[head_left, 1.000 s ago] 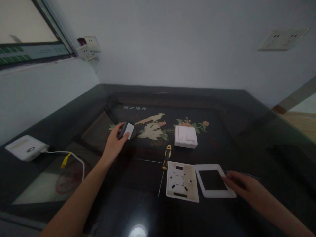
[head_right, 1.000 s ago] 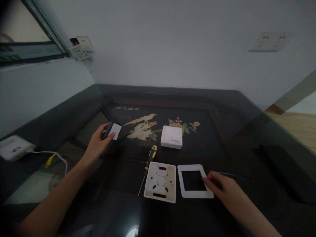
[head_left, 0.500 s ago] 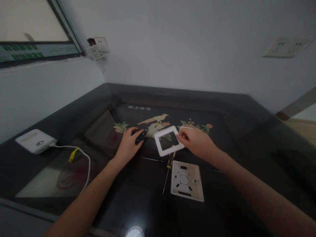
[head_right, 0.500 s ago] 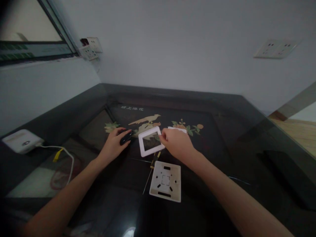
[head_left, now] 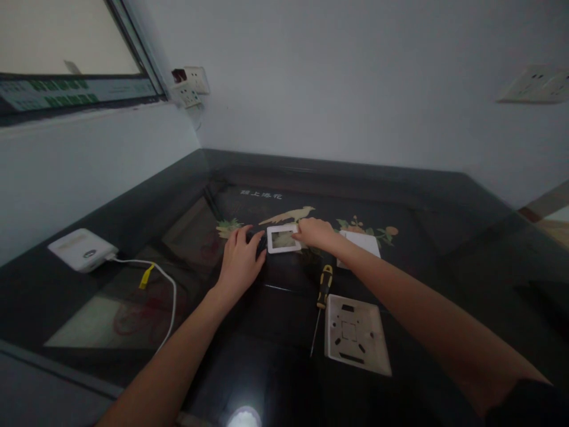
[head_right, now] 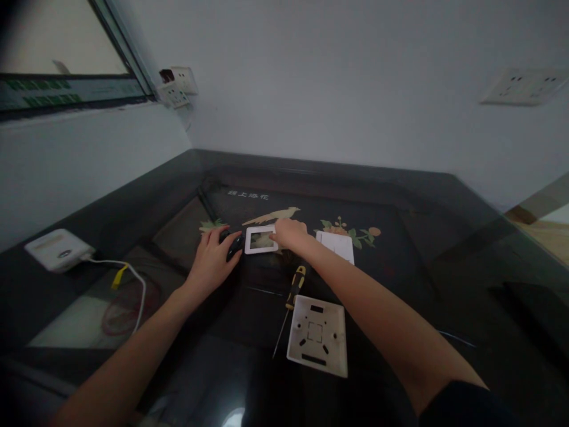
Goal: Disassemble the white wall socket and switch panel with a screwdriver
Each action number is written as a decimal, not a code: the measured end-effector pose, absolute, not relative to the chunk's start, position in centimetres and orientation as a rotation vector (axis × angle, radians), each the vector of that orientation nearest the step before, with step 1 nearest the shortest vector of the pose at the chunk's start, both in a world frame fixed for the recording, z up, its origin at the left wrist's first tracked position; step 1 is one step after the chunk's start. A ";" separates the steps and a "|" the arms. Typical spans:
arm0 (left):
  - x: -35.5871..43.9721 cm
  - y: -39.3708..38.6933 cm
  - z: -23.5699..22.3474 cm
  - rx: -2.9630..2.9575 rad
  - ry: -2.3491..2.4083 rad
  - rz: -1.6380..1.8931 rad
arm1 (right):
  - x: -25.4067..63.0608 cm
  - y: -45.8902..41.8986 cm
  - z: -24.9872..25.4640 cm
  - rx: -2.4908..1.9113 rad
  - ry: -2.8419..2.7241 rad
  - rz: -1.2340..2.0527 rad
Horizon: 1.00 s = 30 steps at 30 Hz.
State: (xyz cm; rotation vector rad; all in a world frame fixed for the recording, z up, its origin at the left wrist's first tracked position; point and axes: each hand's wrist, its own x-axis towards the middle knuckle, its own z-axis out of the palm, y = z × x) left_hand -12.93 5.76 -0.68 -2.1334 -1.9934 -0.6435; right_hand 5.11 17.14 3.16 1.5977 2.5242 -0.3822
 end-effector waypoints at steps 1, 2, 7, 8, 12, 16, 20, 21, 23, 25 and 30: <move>-12.7 5.6 -0.5 -2.159 -1.969 -0.640 | 5.0 17.5 3.2 1.595 2.520 -0.392; -12.4 5.5 -0.3 -2.193 -1.941 -0.634 | 4.9 17.9 3.4 1.584 2.521 -0.407; -11.0 5.0 -1.0 -2.391 -1.812 -0.552 | 3.0 19.5 3.8 1.444 2.628 -0.508; -10.9 4.9 -1.3 -2.416 -1.800 -0.535 | 2.4 19.7 3.8 1.420 2.657 -0.522; -10.8 4.8 -1.5 -2.466 -1.796 -0.490 | 0.0 19.8 3.3 1.387 2.749 -0.531; -10.9 4.8 -0.6 -2.477 -1.811 -0.458 | -1.2 19.9 2.6 1.424 2.768 -0.510; -11.0 4.7 0.0 -2.450 -1.836 -0.434 | -0.4 20.0 2.1 1.438 2.730 -0.506; -11.0 4.7 0.0 -2.444 -1.840 -0.430 | 0.0 20.1 2.0 1.438 2.720 -0.503; -11.0 4.7 0.0 -2.435 -1.844 -0.426 | 1.0 20.1 2.1 1.433 2.702 -0.497; -11.1 4.8 -0.2 -2.426 -1.845 -0.429 | 1.9 20.0 2.5 1.428 2.689 -0.487; -11.0 5.4 -0.8 -2.388 -1.871 -0.468 | 4.0 18.4 4.2 1.409 2.696 -0.454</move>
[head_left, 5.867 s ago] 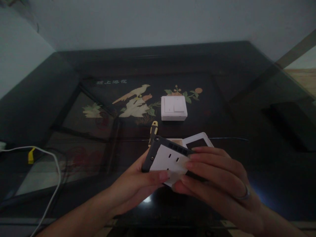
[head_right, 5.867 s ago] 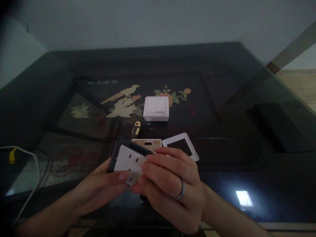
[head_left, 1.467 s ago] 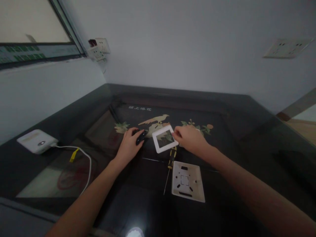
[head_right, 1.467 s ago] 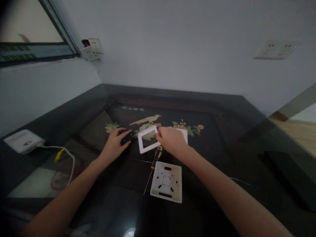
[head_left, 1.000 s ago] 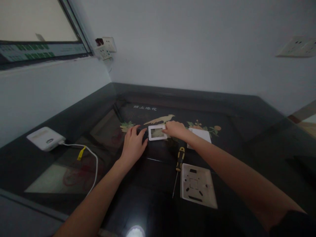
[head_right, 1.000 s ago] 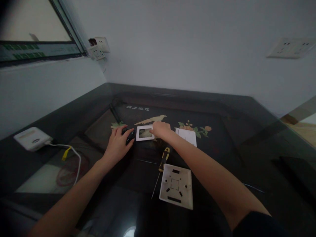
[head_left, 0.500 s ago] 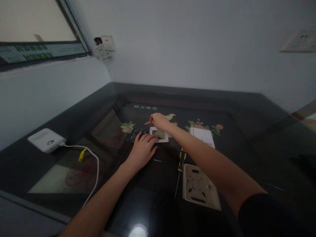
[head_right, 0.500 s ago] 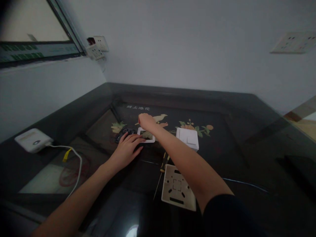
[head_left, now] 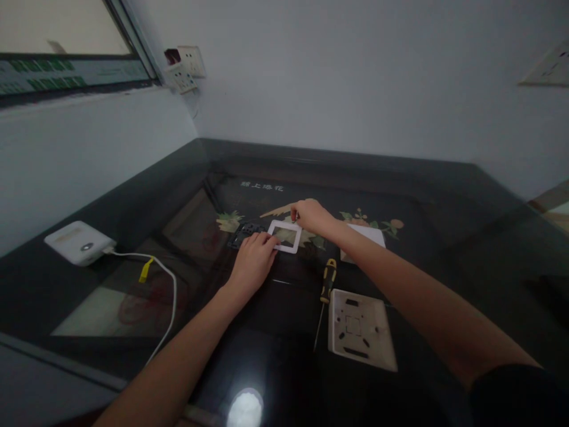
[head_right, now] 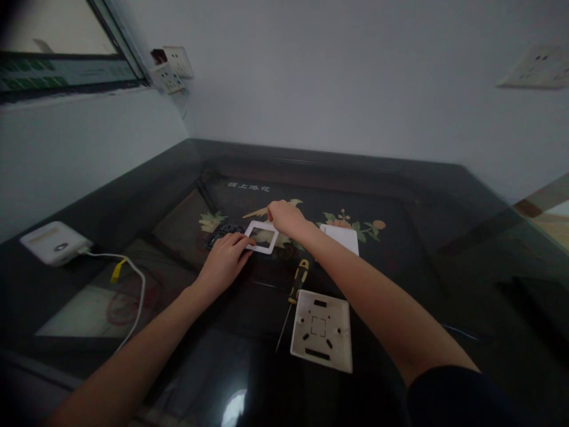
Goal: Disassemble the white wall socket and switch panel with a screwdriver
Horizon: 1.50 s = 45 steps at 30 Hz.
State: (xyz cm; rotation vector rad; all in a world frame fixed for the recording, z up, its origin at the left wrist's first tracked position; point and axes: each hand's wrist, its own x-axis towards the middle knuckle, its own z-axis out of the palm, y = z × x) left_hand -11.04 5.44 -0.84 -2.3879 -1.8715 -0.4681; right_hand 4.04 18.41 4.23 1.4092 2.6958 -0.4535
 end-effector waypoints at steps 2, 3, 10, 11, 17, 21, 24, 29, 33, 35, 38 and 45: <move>-11.0 5.8 -1.0 -2.380 -1.884 -0.496 | 4.7 17.0 5.1 1.359 2.709 -0.463; -10.9 6.0 -1.1 -2.378 -1.889 -0.510 | 5.0 16.1 5.4 1.318 2.713 -0.479; -11.2 7.0 -2.4 -2.464 -1.858 -0.618 | 4.9 11.1 3.9 1.065 2.700 -0.614; -11.3 7.1 -2.6 -2.486 -1.842 -0.640 | 4.6 11.0 3.4 1.064 2.708 -0.619; -12.1 7.2 -2.6 -2.498 -1.805 -0.784 | 3.8 11.8 2.3 1.110 2.828 -0.657; -12.1 6.3 -1.4 -2.484 -1.793 -0.874 | 5.9 11.5 4.0 1.227 2.954 -0.694; -10.9 5.1 -0.2 -2.577 -1.745 -0.904 | 9.5 10.0 5.6 1.359 3.003 -0.763; -6.9 1.4 1.3 -2.919 -1.560 -0.877 | 17.4 5.0 5.6 1.474 2.969 -0.928; -4.1 -1.2 0.7 -3.263 -1.364 -0.687 | 21.9 0.3 3.0 1.585 2.806 -1.170; -3.2 -1.7 0.1 -3.288 -1.307 -0.574 | 22.9 -1.3 1.8 1.650 2.698 -1.257; -2.5 -2.0 -0.5 -3.274 -1.298 -0.582 | 23.3 -2.3 0.8 1.703 2.697 -1.355; -3.9 -2.5 2.5 -3.225 -1.511 -0.842 | 23.9 -2.0 1.6 1.948 2.896 -1.372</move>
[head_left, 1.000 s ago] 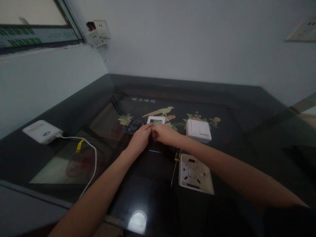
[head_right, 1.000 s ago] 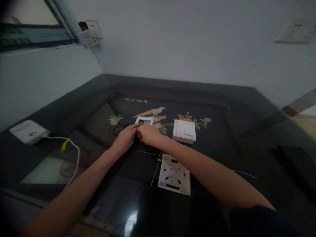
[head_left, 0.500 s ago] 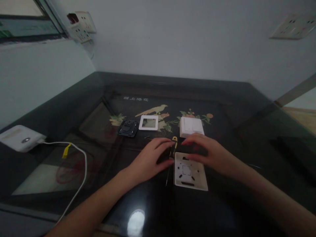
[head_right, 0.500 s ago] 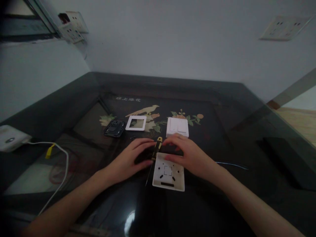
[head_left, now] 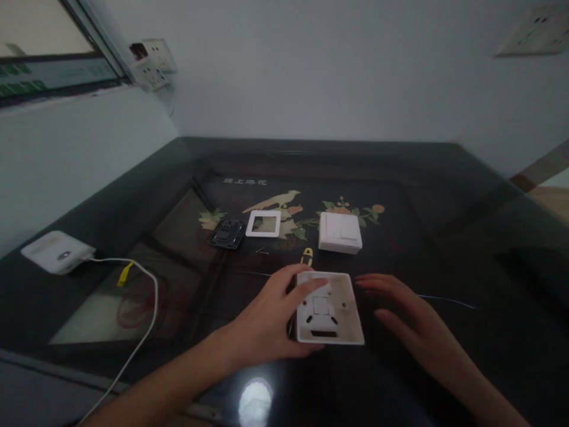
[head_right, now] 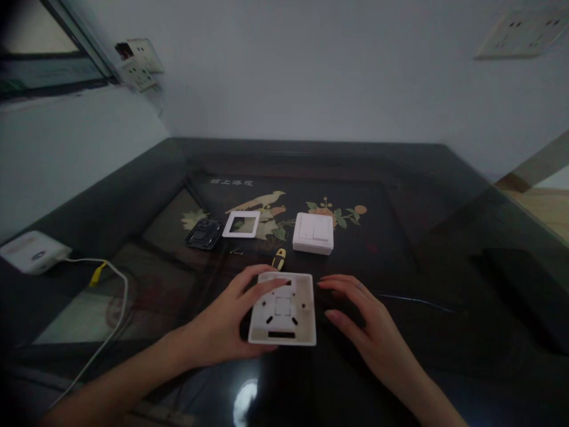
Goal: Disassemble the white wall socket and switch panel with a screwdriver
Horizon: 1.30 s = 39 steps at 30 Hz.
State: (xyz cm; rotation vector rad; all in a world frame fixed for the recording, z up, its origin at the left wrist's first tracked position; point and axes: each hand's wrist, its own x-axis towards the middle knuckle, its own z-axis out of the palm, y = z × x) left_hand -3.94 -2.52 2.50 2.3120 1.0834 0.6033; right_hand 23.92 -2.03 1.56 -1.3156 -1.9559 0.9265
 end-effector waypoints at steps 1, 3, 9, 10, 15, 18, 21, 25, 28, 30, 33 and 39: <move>-4.9 -2.7 3.0 2.287 1.160 0.638 | 24.1 -2.1 1.7 -1.331 -1.934 0.911; -7.5 -3.0 3.4 2.238 1.385 0.714 | 24.3 -2.2 1.8 -1.340 -1.911 0.894; -16.8 -4.8 0.5 2.071 2.064 0.767 | 24.1 -3.0 1.9 -1.284 -1.963 0.746; -17.8 -5.1 -0.1 2.038 2.102 0.740 | 24.0 -3.1 2.0 -1.277 -1.966 0.731; -18.7 -5.4 -1.4 2.000 2.075 0.686 | 23.6 -3.2 2.5 -1.265 -1.936 0.723; -18.3 -4.7 -1.7 2.007 2.055 0.656 | 23.4 -3.1 2.7 -1.271 -1.927 0.732; -18.4 -4.0 -2.0 2.062 2.008 0.618 | 23.3 -3.0 2.8 -1.266 -1.915 0.736; -18.3 -3.4 -1.4 2.149 2.005 0.617 | 23.3 -3.0 2.9 -1.234 -1.913 0.713; -16.0 -2.2 0.6 2.181 1.940 0.755 | 23.1 -3.1 2.9 -1.194 -1.924 0.707; -13.2 -0.6 2.4 2.221 1.819 0.830 | 23.0 -3.3 2.9 -1.173 -1.941 0.729; -8.0 2.7 4.4 2.270 1.507 0.838 | 22.8 -3.4 2.6 -1.154 -1.987 0.757; -0.4 10.2 2.4 2.217 1.215 0.624 | 22.9 -3.3 1.2 -1.180 -2.093 0.668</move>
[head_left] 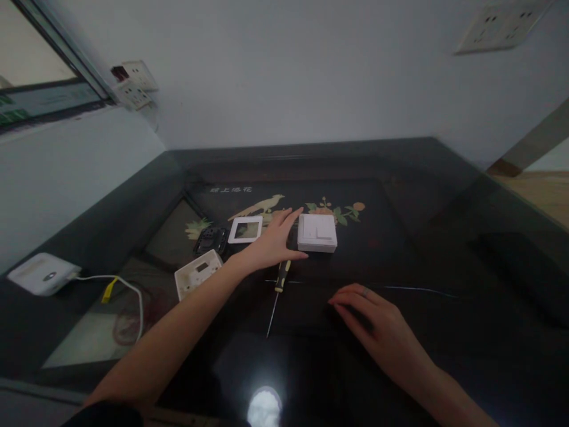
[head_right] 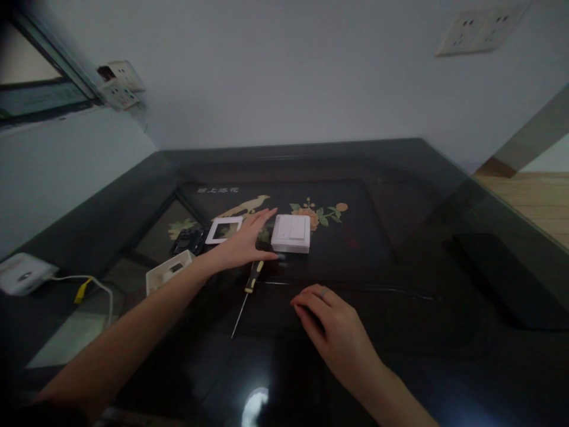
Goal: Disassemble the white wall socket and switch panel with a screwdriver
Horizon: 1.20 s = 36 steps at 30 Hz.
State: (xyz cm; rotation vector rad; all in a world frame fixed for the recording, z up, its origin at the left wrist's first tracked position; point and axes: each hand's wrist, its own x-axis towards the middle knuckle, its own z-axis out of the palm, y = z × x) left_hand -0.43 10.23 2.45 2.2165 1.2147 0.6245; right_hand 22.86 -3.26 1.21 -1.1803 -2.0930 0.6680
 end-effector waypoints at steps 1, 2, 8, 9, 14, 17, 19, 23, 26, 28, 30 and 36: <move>0.2 11.2 1.9 2.200 1.191 0.610 | 22.9 -3.2 1.0 -1.189 -2.112 0.665; 0.6 12.0 1.3 2.181 1.169 0.603 | 22.9 -3.2 0.9 -1.195 -2.130 0.668; 1.3 13.9 0.2 2.014 1.051 0.679 | 22.7 -3.4 0.9 -1.202 -2.175 0.684; 1.3 13.9 0.2 1.971 1.041 0.716 | 22.6 -3.4 0.9 -1.204 -2.179 0.686; 0.8 12.6 1.2 1.688 0.960 0.941 | 22.8 -3.4 0.6 -1.229 -2.185 0.686; -0.6 10.7 2.6 1.505 0.922 1.079 | 22.9 -3.2 0.5 -1.259 -2.190 0.683; -2.0 9.0 3.4 1.385 0.902 1.150 | 23.0 -3.0 0.4 -1.282 -2.200 0.684; -4.4 5.2 3.8 1.068 0.872 1.223 | 22.7 -2.8 0.4 -1.322 -2.228 0.708; -5.0 3.1 3.6 0.816 0.858 1.202 | 22.4 -2.5 1.0 -1.341 -2.272 0.745; -4.9 2.2 3.8 0.798 0.852 1.149 | 21.9 -1.9 1.9 -1.364 -2.317 0.762; -4.6 1.7 4.2 0.823 0.828 1.105 | 21.0 -0.6 2.9 -1.412 -2.363 0.765; -4.1 1.1 4.7 0.868 0.840 1.135 | 15.6 4.2 4.1 -1.686 -2.441 0.717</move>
